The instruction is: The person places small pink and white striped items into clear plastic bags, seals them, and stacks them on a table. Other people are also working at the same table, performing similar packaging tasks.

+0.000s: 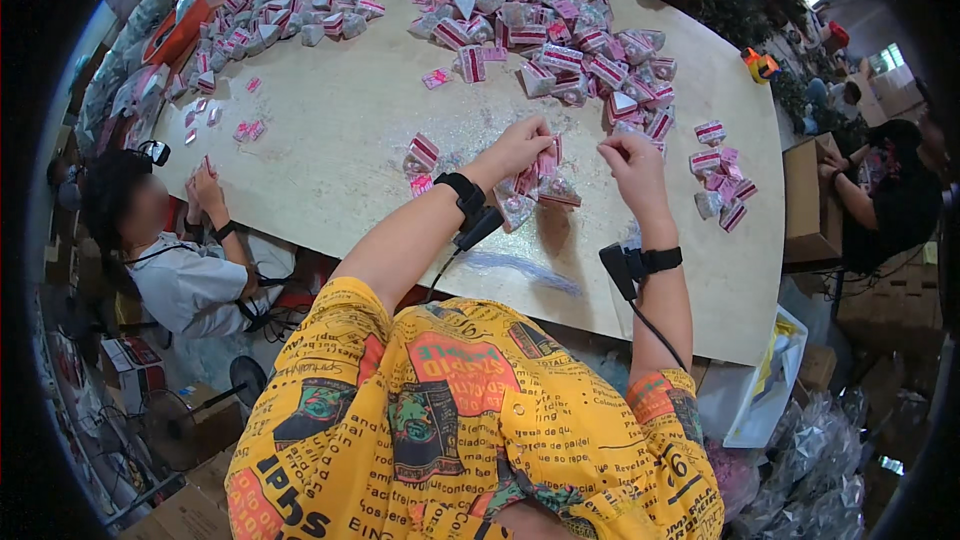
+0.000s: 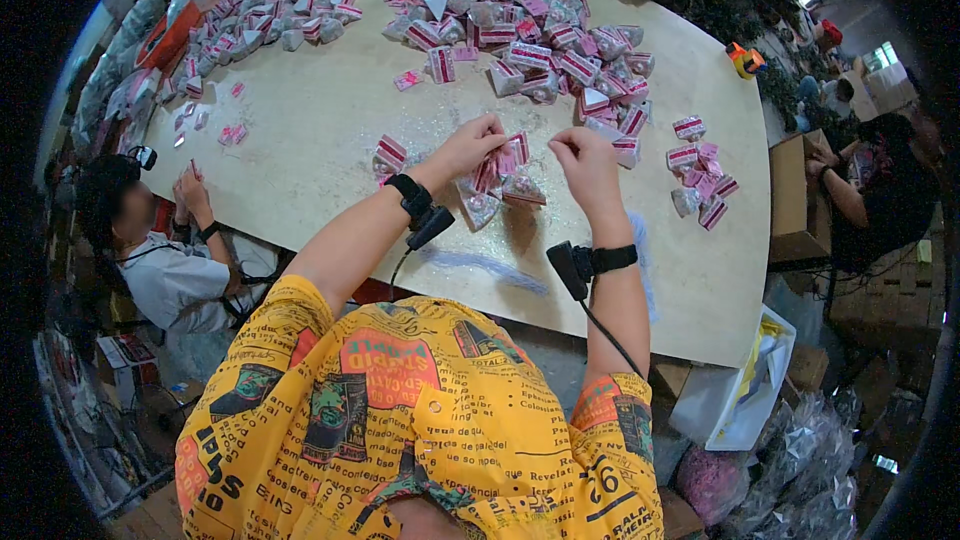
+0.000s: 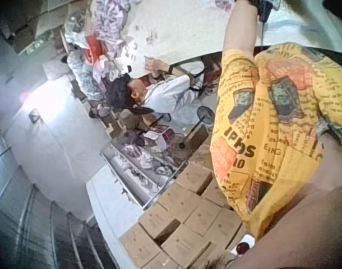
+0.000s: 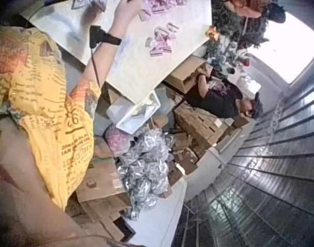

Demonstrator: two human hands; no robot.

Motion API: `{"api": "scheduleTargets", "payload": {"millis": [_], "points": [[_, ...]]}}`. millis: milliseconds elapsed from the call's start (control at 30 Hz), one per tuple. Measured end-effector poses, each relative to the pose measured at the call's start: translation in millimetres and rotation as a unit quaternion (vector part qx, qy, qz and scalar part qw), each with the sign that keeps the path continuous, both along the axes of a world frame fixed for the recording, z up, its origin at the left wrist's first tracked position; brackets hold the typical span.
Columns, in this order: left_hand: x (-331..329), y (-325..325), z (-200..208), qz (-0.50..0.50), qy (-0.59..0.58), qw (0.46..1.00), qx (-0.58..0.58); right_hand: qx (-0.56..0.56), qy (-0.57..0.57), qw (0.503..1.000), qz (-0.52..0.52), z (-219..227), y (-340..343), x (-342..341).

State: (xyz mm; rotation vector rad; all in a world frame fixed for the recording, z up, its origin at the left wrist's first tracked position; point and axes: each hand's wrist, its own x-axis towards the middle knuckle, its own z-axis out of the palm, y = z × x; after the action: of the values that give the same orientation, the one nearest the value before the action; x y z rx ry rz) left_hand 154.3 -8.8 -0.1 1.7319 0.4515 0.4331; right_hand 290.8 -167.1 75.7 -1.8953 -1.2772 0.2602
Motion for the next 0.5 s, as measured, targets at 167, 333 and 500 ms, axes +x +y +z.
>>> {"api": "scheduleTargets", "payload": {"millis": [167, 333, 500], "points": [[7.1, -9.2, 32.4, 0.017, -0.15, 0.985, 0.087, 0.005, -0.096, 0.99, 0.101, -8.9, 15.2, -21.3], [4.3, -8.2, 31.1, -0.049, -0.049, 0.995, -0.075, 0.057, -0.092, 0.991, 0.082, -10.6, 22.8, -29.6], [6.8, -12.4, 18.4, -0.032, -0.05, 0.988, -0.145, 0.078, 0.023, 0.995, 0.051, -26.6, 26.2, -20.9]]}}
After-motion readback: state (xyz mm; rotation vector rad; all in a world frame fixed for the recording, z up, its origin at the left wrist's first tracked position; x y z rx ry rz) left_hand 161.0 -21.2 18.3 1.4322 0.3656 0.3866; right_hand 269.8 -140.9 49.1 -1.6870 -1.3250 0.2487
